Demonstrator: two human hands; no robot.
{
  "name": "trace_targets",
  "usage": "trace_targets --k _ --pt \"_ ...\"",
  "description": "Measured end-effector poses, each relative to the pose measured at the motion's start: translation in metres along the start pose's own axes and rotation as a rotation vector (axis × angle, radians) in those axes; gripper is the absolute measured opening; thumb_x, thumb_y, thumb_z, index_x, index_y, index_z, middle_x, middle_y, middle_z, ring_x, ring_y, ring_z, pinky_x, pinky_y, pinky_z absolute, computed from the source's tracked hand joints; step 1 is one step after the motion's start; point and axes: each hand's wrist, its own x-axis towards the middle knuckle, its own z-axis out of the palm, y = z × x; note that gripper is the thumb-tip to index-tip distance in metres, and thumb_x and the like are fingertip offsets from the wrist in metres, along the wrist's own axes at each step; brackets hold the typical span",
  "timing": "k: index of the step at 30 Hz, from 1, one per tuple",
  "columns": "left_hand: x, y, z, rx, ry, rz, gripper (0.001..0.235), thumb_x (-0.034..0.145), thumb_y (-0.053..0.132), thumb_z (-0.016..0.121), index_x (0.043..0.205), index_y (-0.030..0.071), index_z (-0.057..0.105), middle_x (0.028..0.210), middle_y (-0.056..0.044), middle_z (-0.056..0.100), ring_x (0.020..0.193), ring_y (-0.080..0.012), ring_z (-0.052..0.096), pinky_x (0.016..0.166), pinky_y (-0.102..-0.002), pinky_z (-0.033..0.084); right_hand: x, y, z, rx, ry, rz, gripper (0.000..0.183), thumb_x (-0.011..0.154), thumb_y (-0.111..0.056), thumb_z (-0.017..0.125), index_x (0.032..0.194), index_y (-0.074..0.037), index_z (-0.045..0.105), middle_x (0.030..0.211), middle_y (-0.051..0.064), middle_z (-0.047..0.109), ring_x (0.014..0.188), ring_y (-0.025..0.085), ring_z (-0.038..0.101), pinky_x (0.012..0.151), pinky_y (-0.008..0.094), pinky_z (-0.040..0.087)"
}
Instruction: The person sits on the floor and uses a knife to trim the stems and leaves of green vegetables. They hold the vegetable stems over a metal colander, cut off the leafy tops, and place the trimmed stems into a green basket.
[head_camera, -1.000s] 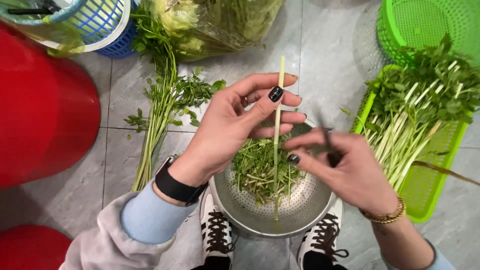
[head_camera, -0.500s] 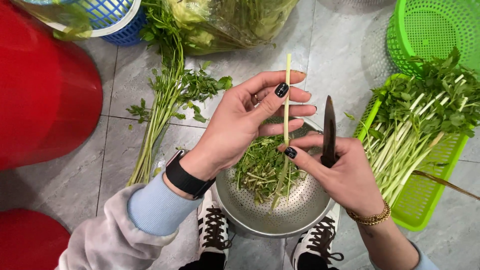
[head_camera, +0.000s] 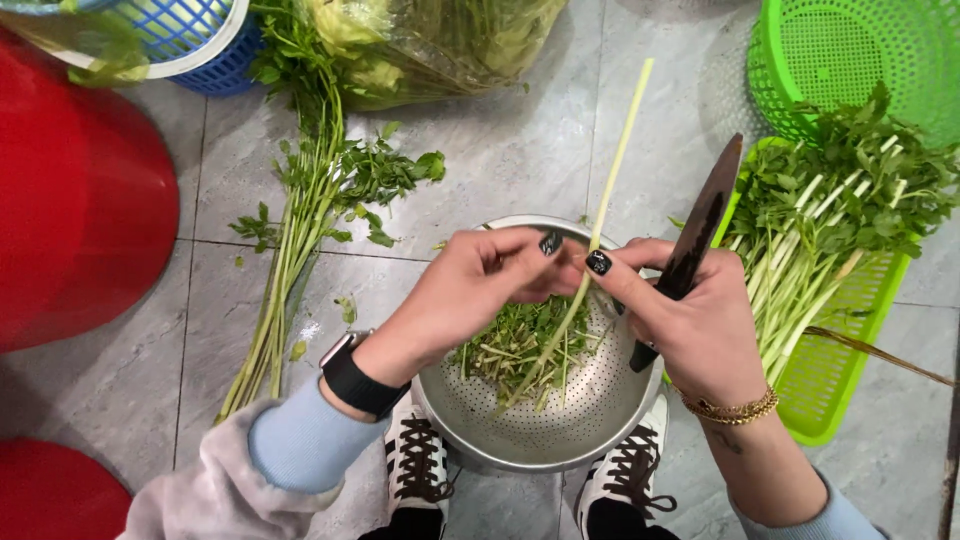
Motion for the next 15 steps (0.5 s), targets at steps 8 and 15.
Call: trace_targets --k 8,15 --pt "-0.001 -0.020 0.004 0.100 -0.043 0.062 0.031 0.122 0.034 0.075 0.129 0.008 0.090 0.115 -0.003 0.092 0.101 -0.0088 0.078 0.094 -0.027 0.065 -0.001 -0.019 0.006 0.111 -0.011 0.037 0.016 0.112 -0.021 0.091 0.114 -0.007 0.098 0.057 -0.007 0.041 0.051 0.005 0.026 0.046 0.029 0.013" --pt "0.004 -0.028 -0.006 0.607 0.191 0.303 0.023 0.112 0.027 0.089 0.092 0.022 0.080 0.132 0.000 0.090 0.125 -0.0184 0.086 0.118 -0.039 0.057 0.003 -0.010 0.000 0.145 0.038 0.001 0.014 0.113 -0.020 0.090 0.115 -0.007 0.096 0.059 -0.007 0.043 0.051 0.005 0.030 0.045 0.028 0.019"
